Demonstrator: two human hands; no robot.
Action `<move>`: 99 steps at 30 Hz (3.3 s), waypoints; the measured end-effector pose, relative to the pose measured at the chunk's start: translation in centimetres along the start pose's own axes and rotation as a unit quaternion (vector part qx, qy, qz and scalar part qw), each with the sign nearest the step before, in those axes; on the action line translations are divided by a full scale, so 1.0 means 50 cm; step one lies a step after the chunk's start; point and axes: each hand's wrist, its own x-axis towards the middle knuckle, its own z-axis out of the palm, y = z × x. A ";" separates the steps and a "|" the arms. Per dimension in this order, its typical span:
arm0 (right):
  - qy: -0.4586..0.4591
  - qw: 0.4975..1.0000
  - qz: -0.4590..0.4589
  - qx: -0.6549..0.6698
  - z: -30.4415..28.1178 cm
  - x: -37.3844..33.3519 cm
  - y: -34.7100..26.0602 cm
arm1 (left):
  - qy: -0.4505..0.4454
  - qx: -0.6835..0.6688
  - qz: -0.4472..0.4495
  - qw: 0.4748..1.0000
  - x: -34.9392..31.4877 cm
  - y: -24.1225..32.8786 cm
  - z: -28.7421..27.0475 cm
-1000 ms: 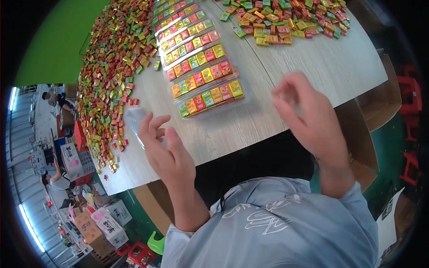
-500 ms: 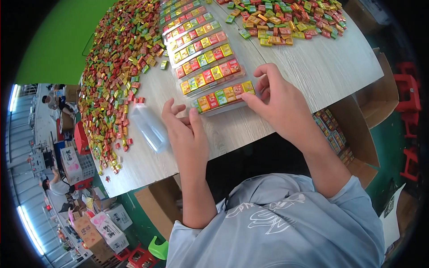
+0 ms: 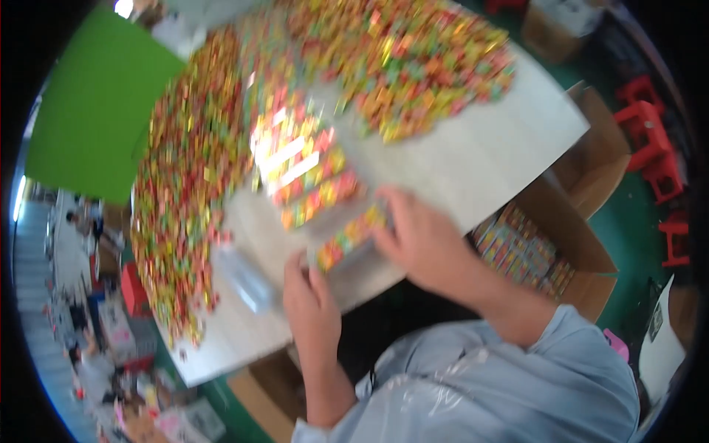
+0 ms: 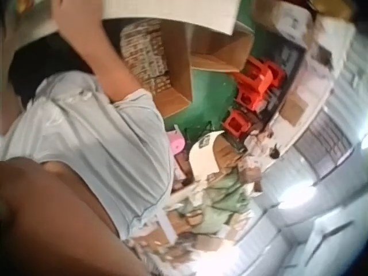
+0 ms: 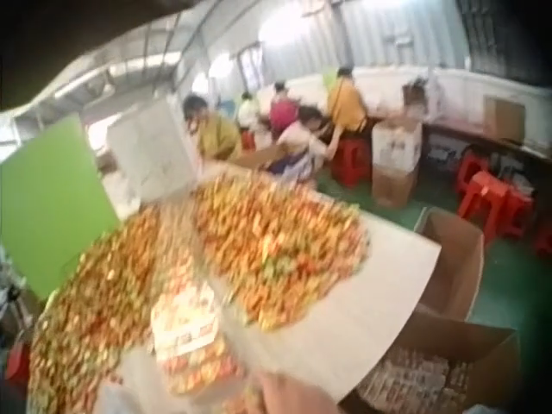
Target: Pack individual candies into plastic containers and then into cardboard boxes.
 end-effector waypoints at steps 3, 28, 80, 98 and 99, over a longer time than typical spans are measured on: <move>-0.017 0.996 0.026 0.080 0.001 -0.009 0.013 | -0.024 -0.010 -0.025 0.999 -0.015 -0.007 0.005; -0.108 0.901 0.143 0.395 -0.093 -0.068 0.015 | -0.026 -0.106 0.043 0.993 -0.084 0.052 0.062; 0.039 0.854 0.354 0.380 -0.167 -0.305 0.525 | -0.515 -0.352 -0.105 0.774 -0.119 0.043 0.351; 0.056 0.841 0.430 0.325 0.023 -0.308 1.045 | -0.420 -0.349 -0.175 0.819 -0.139 -0.008 0.332; 0.057 0.840 0.436 0.319 0.032 -0.299 1.033 | -0.415 -0.343 -0.177 0.824 -0.137 -0.008 0.330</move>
